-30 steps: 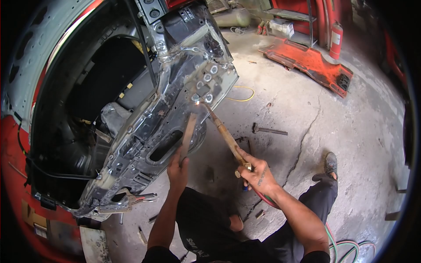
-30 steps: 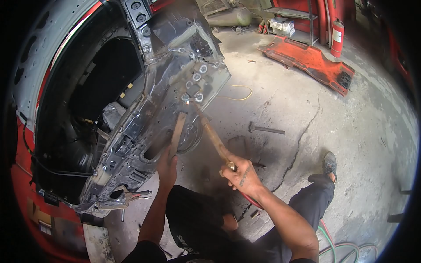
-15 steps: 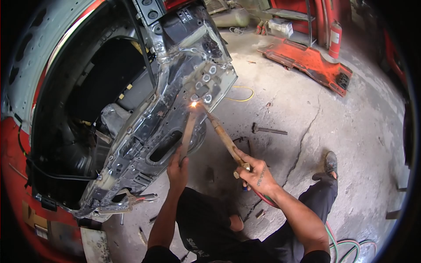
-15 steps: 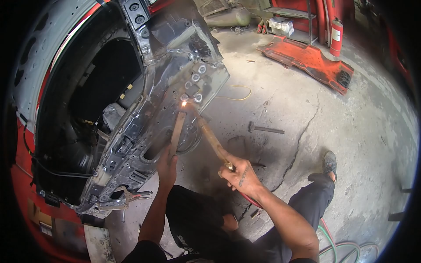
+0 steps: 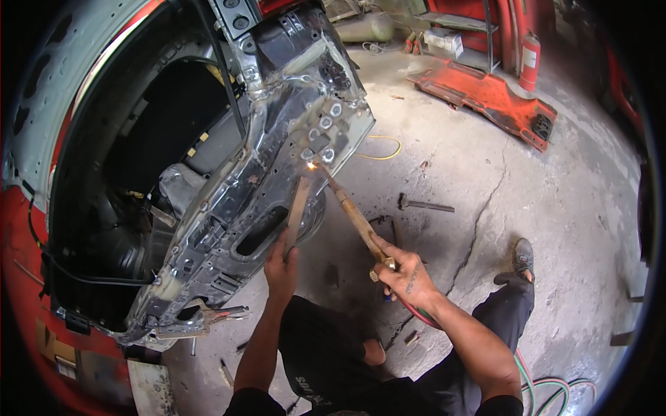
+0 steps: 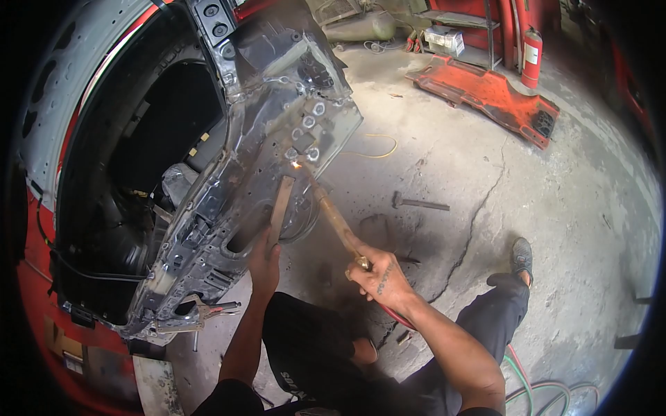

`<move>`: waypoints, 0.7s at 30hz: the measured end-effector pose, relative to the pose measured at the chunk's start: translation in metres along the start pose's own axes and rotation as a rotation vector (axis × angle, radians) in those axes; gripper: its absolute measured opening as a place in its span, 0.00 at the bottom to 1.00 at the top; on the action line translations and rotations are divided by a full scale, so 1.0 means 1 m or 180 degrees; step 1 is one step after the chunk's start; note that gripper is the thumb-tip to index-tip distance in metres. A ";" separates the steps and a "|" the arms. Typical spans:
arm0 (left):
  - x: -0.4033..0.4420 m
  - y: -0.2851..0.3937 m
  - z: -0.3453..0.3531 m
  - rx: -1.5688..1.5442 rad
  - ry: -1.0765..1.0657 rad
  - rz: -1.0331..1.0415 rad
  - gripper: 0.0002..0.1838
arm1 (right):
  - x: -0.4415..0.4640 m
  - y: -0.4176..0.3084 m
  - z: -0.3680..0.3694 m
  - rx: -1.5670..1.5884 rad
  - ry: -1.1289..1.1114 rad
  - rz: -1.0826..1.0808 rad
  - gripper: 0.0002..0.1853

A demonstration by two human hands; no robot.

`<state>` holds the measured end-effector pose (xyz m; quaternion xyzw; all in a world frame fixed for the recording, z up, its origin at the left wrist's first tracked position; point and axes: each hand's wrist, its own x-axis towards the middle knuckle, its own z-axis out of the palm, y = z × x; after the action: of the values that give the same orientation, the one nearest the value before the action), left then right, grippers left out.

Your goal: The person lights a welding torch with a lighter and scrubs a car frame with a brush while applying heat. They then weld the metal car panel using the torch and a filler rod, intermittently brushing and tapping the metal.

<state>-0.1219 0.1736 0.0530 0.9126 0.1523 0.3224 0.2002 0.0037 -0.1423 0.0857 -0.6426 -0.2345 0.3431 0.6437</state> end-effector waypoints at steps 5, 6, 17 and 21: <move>0.000 0.001 0.001 -0.0044 -0.0011 -0.0048 0.29 | 0.001 -0.004 -0.001 0.0087 0.0072 0.0078 0.39; 0.000 0.002 0.001 -0.0037 -0.0024 -0.0077 0.29 | 0.001 -0.004 -0.002 0.0081 0.0067 0.0063 0.37; -0.002 0.000 0.000 0.0109 -0.0072 -0.0047 0.29 | -0.002 -0.002 -0.002 0.0057 -0.0023 -0.0039 0.34; 0.001 -0.010 0.001 0.0812 -0.0145 0.0273 0.29 | -0.011 -0.010 -0.007 0.0234 0.0241 -0.0005 0.35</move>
<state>-0.1221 0.1822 0.0475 0.9434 0.1484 0.2879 0.0720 0.0027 -0.1544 0.0966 -0.6308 -0.1978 0.3264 0.6755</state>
